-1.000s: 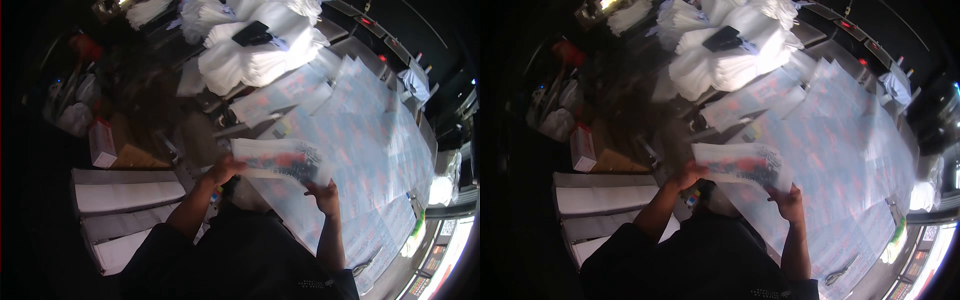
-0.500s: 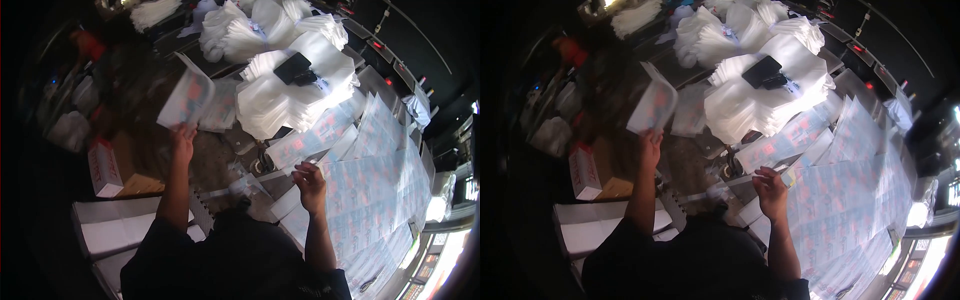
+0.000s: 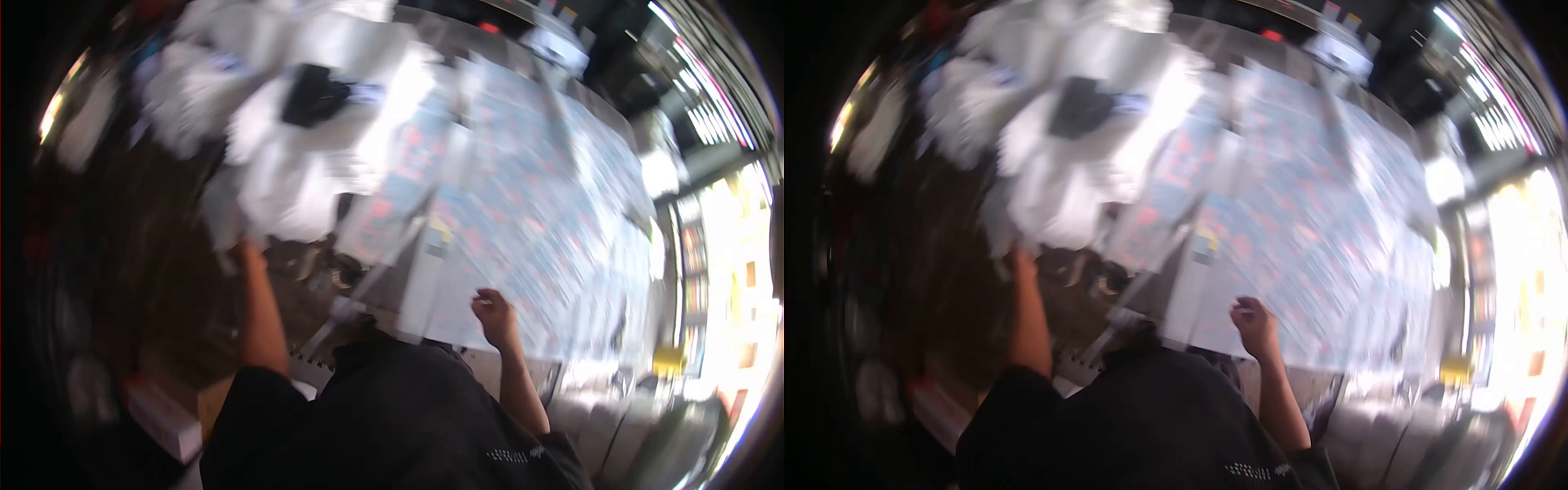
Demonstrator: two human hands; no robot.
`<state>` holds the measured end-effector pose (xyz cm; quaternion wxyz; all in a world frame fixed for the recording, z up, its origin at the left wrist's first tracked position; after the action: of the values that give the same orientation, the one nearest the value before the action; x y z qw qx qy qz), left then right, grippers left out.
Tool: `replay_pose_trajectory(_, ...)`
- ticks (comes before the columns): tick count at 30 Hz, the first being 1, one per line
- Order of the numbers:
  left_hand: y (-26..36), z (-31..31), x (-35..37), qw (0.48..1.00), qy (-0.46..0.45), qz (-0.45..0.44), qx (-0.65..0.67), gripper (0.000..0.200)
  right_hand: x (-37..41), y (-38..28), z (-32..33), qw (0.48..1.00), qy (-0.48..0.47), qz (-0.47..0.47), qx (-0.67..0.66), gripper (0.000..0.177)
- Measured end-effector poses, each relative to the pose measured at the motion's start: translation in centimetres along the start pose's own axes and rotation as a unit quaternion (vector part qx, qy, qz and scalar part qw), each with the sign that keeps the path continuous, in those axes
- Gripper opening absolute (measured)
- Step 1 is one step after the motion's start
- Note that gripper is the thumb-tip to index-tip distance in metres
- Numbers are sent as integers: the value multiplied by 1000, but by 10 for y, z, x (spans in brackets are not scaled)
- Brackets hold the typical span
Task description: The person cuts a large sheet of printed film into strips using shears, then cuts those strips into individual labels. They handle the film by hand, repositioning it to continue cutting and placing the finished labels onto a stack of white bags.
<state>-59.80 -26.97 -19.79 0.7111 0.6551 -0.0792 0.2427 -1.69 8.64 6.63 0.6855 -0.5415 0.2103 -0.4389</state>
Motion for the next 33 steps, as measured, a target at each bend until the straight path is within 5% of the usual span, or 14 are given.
replay_pose_trajectory(2,25,6,19,992,47,-67,-92,40,6,-4,14,999,26,2,-19,29)
replay_pose_trajectory(5,88,41,146,938,225,-136,-227,41,15,8,43,998,55,14,-36,28)
replay_pose_trajectory(7,76,43,188,924,237,-162,-252,42,22,18,61,996,82,13,-27,27)
replay_pose_trajectory(9,58,6,207,870,120,-419,-229,38,25,33,77,995,95,12,-20,27)
replay_pose_trajectory(12,53,-16,309,875,75,-411,-246,34,32,65,115,991,133,9,-8,25)
replay_pose_trajectory(17,-3,-107,423,839,-284,-381,-266,31,43,113,189,980,197,-25,-30,26)
replay_pose_trajectory(19,-19,-133,474,798,-333,-441,-242,24,44,134,235,969,246,-11,-33,26)
replay_pose_trajectory(23,-45,-170,573,767,-374,-428,-296,21,58,214,380,927,370,-38,34,30)
replay_pose_trajectory(27,-76,-194,632,731,-319,-454,-397,34,79,267,497,902,428,-41,43,31)
replay_pose_trajectory(33,-125,-201,659,877,-279,-216,-325,50,59,313,533,920,384,-70,-35,32)
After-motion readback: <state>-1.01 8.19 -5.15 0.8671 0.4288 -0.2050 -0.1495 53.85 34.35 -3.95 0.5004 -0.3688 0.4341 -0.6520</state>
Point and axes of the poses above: each hand's wrist, its own x-axis away from the middle knuckle, its own z-axis out of the back of the hand, y = z × x, the point moved 10 cm from there along -x, towards the middle knuckle, and after that the axes turned 13 degrees about -x, right-handed, at the moved point
